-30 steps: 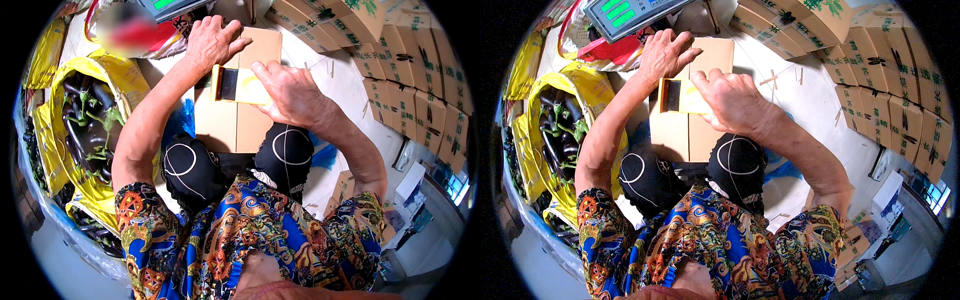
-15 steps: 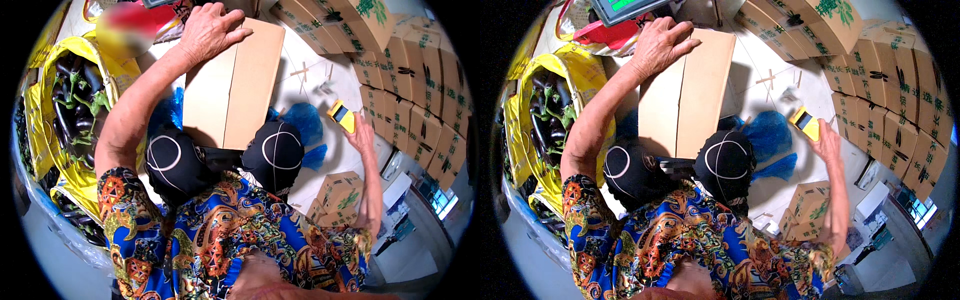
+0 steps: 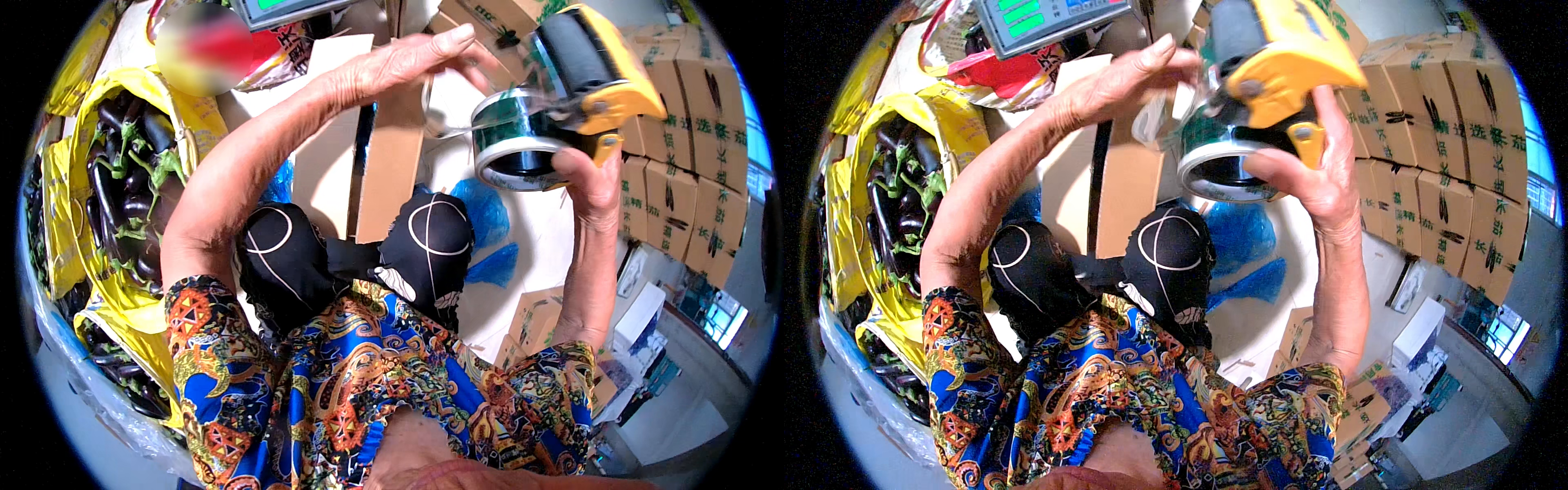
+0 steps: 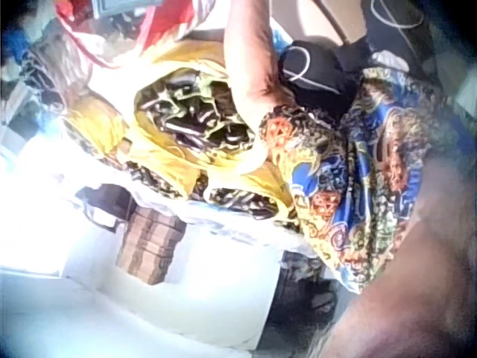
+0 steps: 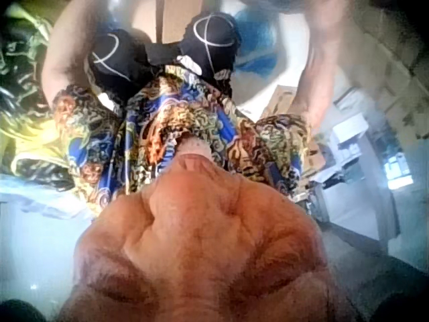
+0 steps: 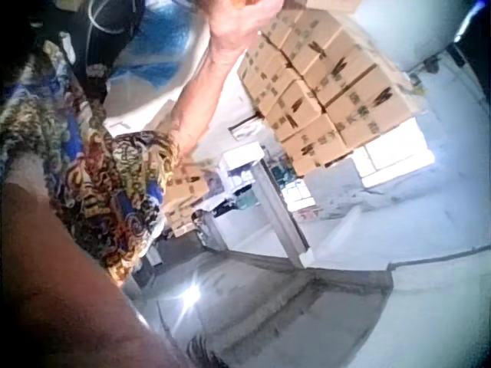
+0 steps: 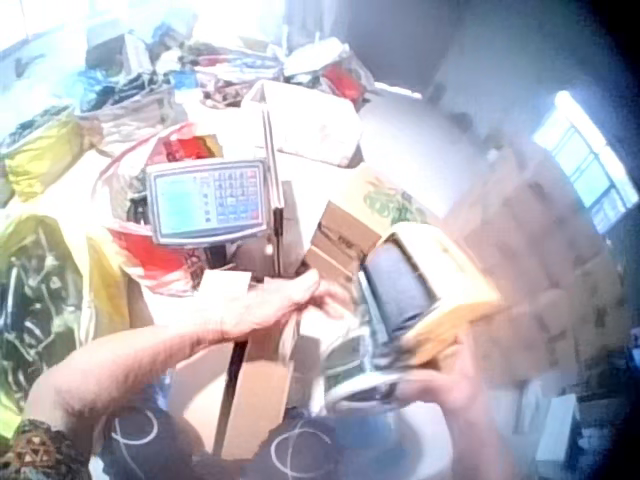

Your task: The person packs eggplants into cardboard boxes. They seal a filled box with a tape dispenser, weigh it, and move it to a stack before preparing a new box by taping its bottom, adding a plastic liner, and picking eggplants from a large sack to fill it.

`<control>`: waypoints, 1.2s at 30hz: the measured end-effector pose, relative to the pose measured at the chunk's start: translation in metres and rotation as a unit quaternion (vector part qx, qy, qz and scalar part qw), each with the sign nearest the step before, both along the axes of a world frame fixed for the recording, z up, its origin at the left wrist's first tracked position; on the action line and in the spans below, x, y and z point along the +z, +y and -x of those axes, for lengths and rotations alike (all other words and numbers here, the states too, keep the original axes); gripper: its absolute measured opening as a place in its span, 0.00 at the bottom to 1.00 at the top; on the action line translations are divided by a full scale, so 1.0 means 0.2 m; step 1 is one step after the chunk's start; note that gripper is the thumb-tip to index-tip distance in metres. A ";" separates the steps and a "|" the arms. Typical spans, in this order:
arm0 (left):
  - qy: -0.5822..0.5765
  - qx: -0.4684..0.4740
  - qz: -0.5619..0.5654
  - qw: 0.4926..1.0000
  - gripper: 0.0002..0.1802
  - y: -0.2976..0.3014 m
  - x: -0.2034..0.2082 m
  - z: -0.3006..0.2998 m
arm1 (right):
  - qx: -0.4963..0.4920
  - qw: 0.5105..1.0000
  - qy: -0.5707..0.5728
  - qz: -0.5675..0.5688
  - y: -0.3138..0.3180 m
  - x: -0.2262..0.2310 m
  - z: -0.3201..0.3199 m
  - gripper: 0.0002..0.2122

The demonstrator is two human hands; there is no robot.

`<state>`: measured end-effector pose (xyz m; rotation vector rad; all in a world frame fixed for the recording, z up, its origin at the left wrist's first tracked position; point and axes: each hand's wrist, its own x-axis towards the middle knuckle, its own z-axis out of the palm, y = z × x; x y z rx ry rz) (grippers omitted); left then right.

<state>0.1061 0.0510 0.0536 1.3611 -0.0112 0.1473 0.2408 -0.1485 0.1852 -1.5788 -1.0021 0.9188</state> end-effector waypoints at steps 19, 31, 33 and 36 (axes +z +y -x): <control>0.090 0.008 0.242 0.966 0.24 -0.06 -0.18 0.65 | -0.039 0.995 0.005 -0.087 0.04 -0.02 0.01 0.36; 0.153 0.212 0.206 0.943 0.13 0.01 -0.36 0.93 | 0.082 0.964 -0.224 0.120 0.06 -0.09 0.14 0.33; 0.142 0.207 0.181 0.951 0.12 0.01 -0.43 0.97 | 0.097 0.953 -0.266 0.108 0.05 -0.10 0.15 0.32; 0.153 0.319 0.205 0.913 0.11 0.07 -0.57 1.09 | 0.095 0.907 -0.410 0.019 0.06 -0.08 0.13 0.32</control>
